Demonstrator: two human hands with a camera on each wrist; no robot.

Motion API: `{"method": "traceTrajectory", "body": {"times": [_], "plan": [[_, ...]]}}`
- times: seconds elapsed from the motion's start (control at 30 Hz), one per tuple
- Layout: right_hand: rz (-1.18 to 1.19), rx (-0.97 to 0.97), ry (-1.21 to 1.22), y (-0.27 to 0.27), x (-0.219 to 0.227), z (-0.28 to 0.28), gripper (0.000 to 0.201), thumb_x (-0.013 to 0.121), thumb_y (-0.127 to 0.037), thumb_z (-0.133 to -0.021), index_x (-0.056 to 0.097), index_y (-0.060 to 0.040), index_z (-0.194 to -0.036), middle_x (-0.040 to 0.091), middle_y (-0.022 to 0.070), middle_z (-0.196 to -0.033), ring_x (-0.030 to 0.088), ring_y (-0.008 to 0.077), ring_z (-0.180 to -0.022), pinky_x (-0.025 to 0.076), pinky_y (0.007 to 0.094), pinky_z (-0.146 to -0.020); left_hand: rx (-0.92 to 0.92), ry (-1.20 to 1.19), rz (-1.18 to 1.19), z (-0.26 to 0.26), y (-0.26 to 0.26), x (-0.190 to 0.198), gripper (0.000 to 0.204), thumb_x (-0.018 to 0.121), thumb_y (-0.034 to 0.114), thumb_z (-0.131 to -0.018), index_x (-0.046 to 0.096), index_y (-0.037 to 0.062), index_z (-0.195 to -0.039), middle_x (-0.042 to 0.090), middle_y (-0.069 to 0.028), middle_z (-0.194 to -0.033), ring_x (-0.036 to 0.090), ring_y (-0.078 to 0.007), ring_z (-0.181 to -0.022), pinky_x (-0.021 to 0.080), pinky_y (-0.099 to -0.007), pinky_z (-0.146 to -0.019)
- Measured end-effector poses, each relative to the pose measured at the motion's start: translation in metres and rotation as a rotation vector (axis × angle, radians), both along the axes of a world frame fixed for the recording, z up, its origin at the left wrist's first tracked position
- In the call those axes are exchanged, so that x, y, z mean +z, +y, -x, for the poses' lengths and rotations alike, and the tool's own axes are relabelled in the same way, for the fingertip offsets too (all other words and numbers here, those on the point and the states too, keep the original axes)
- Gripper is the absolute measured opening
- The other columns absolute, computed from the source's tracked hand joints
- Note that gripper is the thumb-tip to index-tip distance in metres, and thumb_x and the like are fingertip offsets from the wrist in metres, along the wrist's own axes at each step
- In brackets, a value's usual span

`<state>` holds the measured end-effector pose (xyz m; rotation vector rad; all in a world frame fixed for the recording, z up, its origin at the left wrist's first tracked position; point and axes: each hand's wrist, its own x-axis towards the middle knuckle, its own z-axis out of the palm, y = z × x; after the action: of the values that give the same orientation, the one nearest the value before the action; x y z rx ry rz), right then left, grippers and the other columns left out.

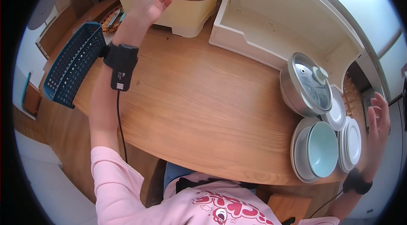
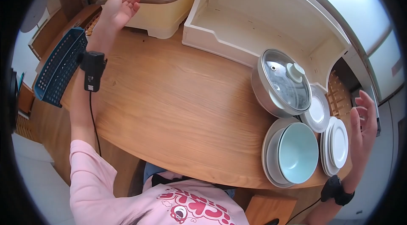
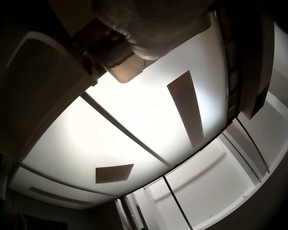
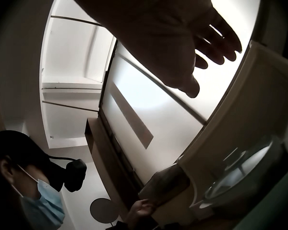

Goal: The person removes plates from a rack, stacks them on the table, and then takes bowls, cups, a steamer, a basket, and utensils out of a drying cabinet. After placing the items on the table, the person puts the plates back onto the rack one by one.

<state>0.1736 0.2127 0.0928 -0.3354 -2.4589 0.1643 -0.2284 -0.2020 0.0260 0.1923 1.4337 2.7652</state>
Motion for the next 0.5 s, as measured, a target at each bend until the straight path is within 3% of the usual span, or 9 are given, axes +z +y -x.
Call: {"method": "traceTrajectory", "body": {"times": [0.13, 0.2, 0.43, 0.5], "plan": [[-0.063, 0.012, -0.057, -0.057, 0.019, 0.024, 0.044, 0.06, -0.023, -0.089, 0.051, -0.0068, -0.129, 0.057, 0.0083, -0.114, 0.054, 0.0155, -0.097, 0.043, 0.0273, -0.08, -0.074, -0.075, -0.111, 0.01, -0.017, 0.011, 0.03, 0.055, 0.008, -0.09, 0.039, -0.0021, -0.113, 0.05, -0.0134, -0.099, 0.056, -0.0181, -0.083, 0.048, -0.0282, -0.064], [-0.201, 0.189, -0.11, -0.08, 0.025, 0.038, 0.046, 0.063, -0.02, -0.085, 0.052, -0.0071, -0.128, 0.06, 0.0081, -0.112, 0.055, 0.0164, -0.096, 0.044, 0.0284, -0.078, -0.172, -0.068, -0.122, 0.021, -0.03, 0.007, 0.039, 0.052, 0.006, -0.092, 0.027, -0.005, -0.12, 0.048, -0.016, -0.102, 0.055, -0.0192, -0.083, 0.048, -0.0283, -0.065], [-0.192, 0.374, -0.208, -0.15, 0.038, 0.093, 0.046, 0.061, -0.012, -0.077, 0.055, -0.0039, -0.122, 0.059, 0.0079, -0.108, 0.052, 0.0176, -0.097, 0.041, 0.028, -0.081, -0.245, -0.174, -0.277, 0.016, -0.041, 0.011, 0.037, 0.053, 0.006, -0.09, 0.028, -0.0011, -0.116, 0.049, -0.013, -0.095, 0.053, -0.0185, -0.079, 0.045, -0.0297, -0.063], [-0.328, 0.511, -0.223, -0.157, 0.04, 0.113, 0.046, 0.063, -0.009, -0.075, 0.056, -0.0046, -0.12, 0.061, 0.0075, -0.104, 0.054, 0.0192, -0.093, 0.042, 0.0287, -0.078, -0.325, -0.231, -0.288, 0.014, -0.045, 0.01, 0.028, 0.051, 0.007, -0.092, 0.033, -0.0014, -0.111, 0.051, -0.0094, -0.09, 0.054, -0.0159, -0.075, 0.045, -0.028, -0.062]]}}
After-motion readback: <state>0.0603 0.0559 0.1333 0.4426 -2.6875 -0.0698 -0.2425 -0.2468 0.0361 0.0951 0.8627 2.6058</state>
